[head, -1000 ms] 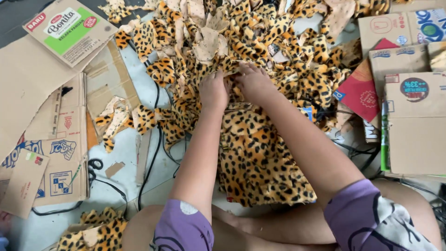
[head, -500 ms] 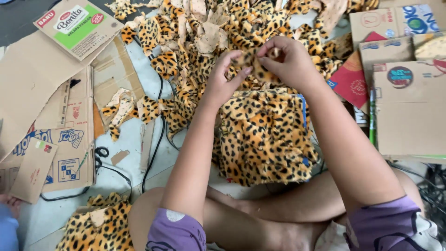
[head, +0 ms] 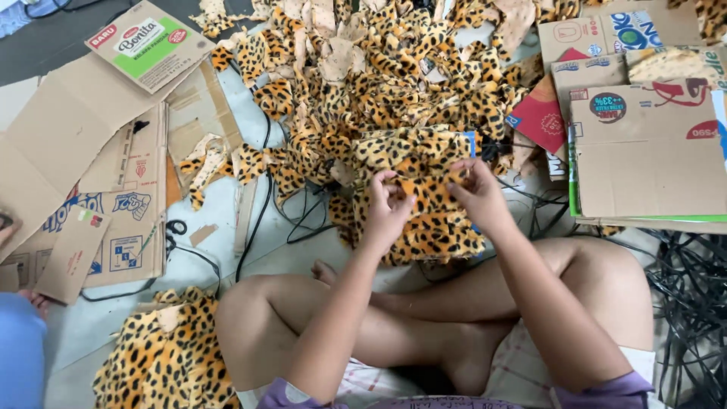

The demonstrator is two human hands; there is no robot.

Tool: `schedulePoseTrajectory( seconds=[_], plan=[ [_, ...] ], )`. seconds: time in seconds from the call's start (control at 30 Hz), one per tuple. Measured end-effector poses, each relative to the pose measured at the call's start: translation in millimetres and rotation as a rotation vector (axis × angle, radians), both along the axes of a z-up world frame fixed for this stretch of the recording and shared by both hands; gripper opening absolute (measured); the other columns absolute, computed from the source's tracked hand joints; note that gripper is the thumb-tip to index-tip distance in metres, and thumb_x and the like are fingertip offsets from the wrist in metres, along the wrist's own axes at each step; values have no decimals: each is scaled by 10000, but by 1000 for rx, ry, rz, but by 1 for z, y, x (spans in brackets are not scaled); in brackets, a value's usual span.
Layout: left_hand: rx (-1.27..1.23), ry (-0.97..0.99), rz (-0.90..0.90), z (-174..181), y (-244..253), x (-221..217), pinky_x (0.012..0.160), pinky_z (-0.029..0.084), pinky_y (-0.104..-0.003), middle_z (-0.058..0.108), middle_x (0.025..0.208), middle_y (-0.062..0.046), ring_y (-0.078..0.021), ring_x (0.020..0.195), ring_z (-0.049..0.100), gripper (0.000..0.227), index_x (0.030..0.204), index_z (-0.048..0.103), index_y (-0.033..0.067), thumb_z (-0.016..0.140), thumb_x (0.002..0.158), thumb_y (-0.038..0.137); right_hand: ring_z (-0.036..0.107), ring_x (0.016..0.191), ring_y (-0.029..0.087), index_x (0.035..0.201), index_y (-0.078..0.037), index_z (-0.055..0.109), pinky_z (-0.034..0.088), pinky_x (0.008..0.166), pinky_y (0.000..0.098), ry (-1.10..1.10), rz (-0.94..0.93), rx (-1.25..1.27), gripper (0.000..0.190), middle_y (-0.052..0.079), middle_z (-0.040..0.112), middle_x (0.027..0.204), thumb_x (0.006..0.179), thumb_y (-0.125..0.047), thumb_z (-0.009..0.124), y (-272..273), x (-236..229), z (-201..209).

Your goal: Wrapping a cardboard box with leopard-print fabric scraps

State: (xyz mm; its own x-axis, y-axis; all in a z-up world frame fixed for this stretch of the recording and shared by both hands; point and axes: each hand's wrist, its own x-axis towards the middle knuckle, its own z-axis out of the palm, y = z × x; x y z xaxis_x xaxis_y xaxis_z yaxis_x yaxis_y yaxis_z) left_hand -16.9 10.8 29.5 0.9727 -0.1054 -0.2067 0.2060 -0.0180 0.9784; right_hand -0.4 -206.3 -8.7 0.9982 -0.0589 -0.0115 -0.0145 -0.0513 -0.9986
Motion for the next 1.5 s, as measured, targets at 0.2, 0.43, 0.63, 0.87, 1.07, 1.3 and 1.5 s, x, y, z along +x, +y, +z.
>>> schedulePoseTrajectory(
  seconds=[0.2, 0.43, 0.63, 0.87, 1.07, 1.3, 1.5],
  plan=[
    [417, -330, 20, -16, -17, 2, 744, 598, -308, 492, 1033, -64, -221, 914, 623, 217, 1079, 513, 118, 520, 928, -37, 601, 776, 198, 1292, -126, 539, 557, 660, 301, -58, -25, -146, 444, 124, 604, 1050, 909, 62, 660, 9, -6, 2],
    [566, -467, -32, 12, -11, 1, 870, 610, -405, 472, 1219, -178, -309, 1093, 640, 363, 1316, 581, -44, 421, 990, -55, 674, 779, 291, 1330, -123, 492, 601, 673, 382, -49, -27, -323, 425, 142, 551, 1068, 960, 16, 649, 23, -5, 22],
    [616, -535, -8, 9, -7, 1, 754, 620, -399, 480, 1266, -204, -319, 947, 661, 434, 1425, 510, -25, 410, 1003, -44, 702, 798, 367, 1243, -70, 510, 587, 579, 425, -272, -36, -540, 347, 184, 582, 1024, 962, 38, 680, 30, -1, 31],
    [778, -634, 55, -2, -6, 3, 727, 604, -365, 534, 1211, -154, -280, 932, 653, 394, 1388, 571, 37, 531, 995, 44, 669, 844, 348, 1203, -24, 568, 592, 650, 425, -363, -65, -741, 311, 151, 553, 1037, 940, -60, 730, 20, 0, 17],
    [839, -727, 163, -14, 4, 8, 887, 516, -430, 564, 1200, -101, -278, 1038, 612, 309, 1281, 650, 98, 603, 990, 188, 598, 947, 288, 1156, -83, 666, 516, 816, 389, -553, -170, -900, 221, 82, 557, 1066, 945, -111, 727, 23, -7, 10],
    [935, -645, 4, -14, -3, 0, 1112, 308, -599, 438, 1518, -177, -418, 1380, 416, 434, 1406, 576, 132, 591, 1003, 293, 289, 1480, 403, 1477, -156, 549, 168, 1183, 580, -276, 34, -983, 519, 144, 402, 1596, 985, -276, 659, 52, -25, 19],
    [928, -590, -55, -13, -9, -1, 1125, 223, -678, 378, 1572, -206, -457, 1438, 336, 479, 1452, 542, 124, 519, 1037, 363, 186, 1541, 359, 1536, -130, 481, 33, 1220, 571, -80, 64, -1012, 592, 131, 324, 1654, 1003, -344, 624, 50, -24, 18]
  ],
)
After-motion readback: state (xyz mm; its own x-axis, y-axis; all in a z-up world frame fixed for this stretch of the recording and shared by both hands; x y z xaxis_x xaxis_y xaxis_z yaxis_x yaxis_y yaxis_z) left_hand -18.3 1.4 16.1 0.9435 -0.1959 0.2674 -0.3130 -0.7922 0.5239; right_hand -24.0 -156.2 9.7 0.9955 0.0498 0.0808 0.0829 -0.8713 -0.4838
